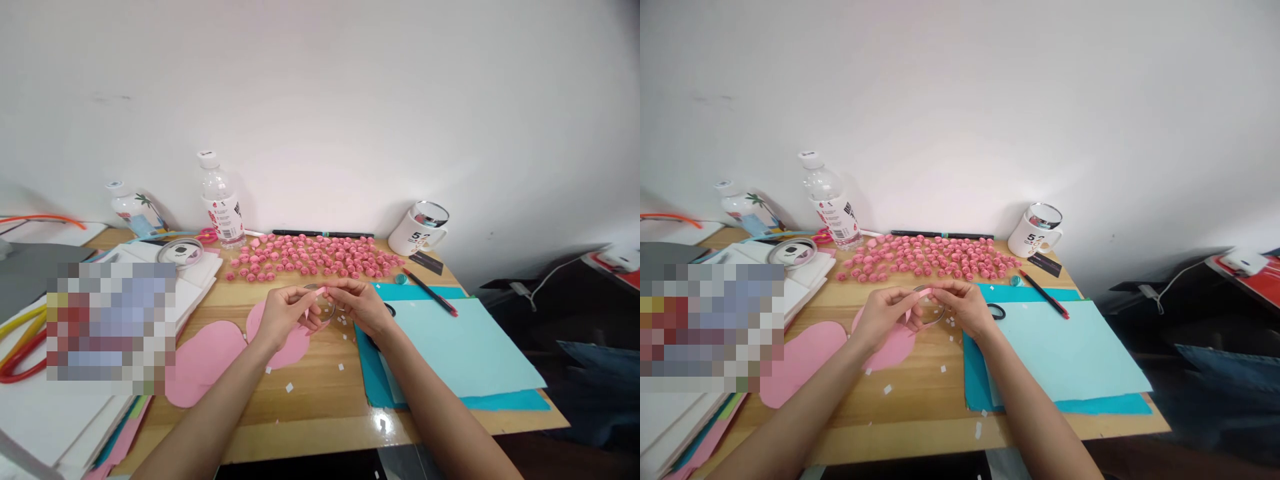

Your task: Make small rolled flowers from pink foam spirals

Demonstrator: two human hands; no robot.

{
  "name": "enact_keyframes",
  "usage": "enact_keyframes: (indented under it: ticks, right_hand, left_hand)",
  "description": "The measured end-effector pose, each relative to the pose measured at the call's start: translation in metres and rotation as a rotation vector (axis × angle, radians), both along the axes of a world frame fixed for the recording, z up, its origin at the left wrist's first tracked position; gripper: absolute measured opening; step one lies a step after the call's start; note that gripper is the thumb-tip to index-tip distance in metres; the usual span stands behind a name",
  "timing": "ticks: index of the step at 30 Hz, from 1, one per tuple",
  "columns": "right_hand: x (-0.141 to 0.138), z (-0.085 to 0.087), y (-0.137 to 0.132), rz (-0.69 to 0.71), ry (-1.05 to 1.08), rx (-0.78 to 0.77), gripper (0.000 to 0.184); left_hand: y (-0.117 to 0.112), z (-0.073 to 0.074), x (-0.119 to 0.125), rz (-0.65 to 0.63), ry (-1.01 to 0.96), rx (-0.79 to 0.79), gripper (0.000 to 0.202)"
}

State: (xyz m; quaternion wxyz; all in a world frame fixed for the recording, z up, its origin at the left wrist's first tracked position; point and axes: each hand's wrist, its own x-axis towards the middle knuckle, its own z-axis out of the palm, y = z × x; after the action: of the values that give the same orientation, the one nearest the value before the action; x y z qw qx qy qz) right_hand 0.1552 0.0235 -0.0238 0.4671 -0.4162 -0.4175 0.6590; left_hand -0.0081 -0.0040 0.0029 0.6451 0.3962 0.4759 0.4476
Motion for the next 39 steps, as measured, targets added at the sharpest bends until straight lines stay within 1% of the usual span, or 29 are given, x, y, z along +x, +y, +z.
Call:
enact_keyframes:
  ticks: [6,10,16,22,26,31,36,39]
  right_hand:
    - [0.0003,0.0014,-0.0012,-0.034,0.031,-0.003,0.02]
    - [-0.0008,0.0041,-0.0029,-0.015,-0.001,0.016,0.018]
    - [-0.0014,0.0033,-0.002,-0.032,-0.02,0.029,0.017]
    - [-0.0007,0.0035,-0.0016,-0.023,-0.02,0.008,0.023]
    - [0.0001,0.0038,-0.0014,-0.023,-0.011,0.004,0.022]
    - [-0.0005,0.0043,-0.0017,-0.034,-0.055,0.031,0.021]
    - [-0.0016,0.0031,-0.002,-0.046,-0.038,0.024,0.021]
    - [-0.0005,0.0026,-0.0014,-0.018,-0.049,0.012,0.022]
  left_hand:
    - [0.0001,-0.0049,-0.001,-0.024,-0.032,-0.004,0.024]
    - [0.0001,-0.0069,-0.0005,-0.032,-0.019,0.011,0.024]
    - [-0.0001,-0.0037,0.0005,-0.024,0.001,0.011,0.026]
    - [0.0001,0.0016,-0.0001,0.004,0.02,0.012,0.025]
    - [-0.0002,-0.0007,0.0003,-0.019,0.007,0.011,0.026]
    - [-0.0008,-0.0039,0.0007,-0.034,0.003,0.018,0.026]
    - [-0.0011,-0.0012,0.0009,-0.034,0.005,0.014,0.027]
    - [-0.0006,0.0016,0.0007,-0.015,0.009,0.018,0.026]
